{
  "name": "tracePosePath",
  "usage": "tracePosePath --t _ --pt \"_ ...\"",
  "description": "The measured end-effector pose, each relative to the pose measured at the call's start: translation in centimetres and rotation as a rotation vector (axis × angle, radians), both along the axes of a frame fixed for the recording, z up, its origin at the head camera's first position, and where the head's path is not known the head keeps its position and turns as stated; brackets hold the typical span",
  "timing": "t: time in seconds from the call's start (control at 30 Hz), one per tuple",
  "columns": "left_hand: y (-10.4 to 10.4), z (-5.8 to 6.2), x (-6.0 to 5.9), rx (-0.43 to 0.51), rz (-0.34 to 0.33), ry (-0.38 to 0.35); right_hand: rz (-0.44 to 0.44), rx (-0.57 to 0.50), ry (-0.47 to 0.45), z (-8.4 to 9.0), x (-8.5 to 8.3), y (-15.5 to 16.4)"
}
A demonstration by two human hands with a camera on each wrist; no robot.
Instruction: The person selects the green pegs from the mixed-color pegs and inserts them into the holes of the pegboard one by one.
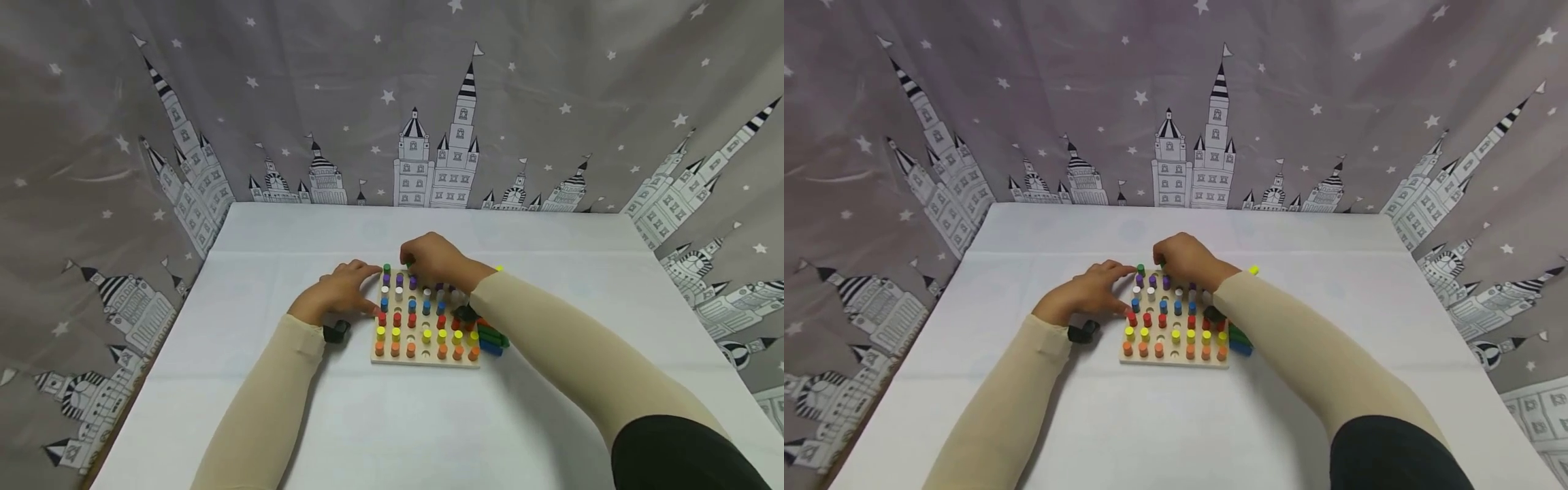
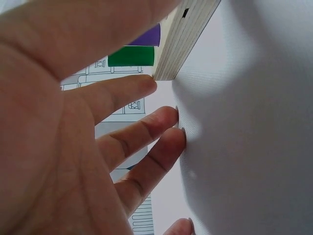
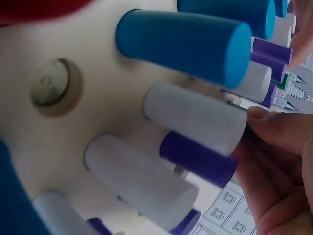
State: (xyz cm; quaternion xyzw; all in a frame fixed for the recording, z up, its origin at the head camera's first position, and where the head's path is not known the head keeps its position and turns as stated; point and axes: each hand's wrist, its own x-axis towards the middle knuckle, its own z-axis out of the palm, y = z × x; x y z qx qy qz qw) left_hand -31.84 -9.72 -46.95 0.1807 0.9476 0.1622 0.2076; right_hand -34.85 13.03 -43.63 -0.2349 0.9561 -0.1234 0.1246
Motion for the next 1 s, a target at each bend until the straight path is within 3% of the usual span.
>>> tracePosePath --t 0.17,0.37,0.63,0.9,1.0 --pt "0.0 -0.3 0.1 -0.011 0.006 -0.002 0.067 0.048 0.045 0.4 0.3 0.7" --pt "-0.3 -0.2 0.2 -0.003 0.026 0.001 0.129 0.054 0.033 0.8 0.6 0.8" --pt "0.3 0.2 -0.5 0.010 -0.003 0.006 -0.005 -0.032 -0.068 1.0 -0.1 2.1" --pt "0.3 0.0 -0.2 0.008 -0.011 0.017 -0.004 -0.020 -0.095 0.8 0.2 2.0" --pt "-0.2 -0.1 0.0 -0.002 0.011 0.009 0.033 -0.008 -0.103 0.7 0.1 1.4"
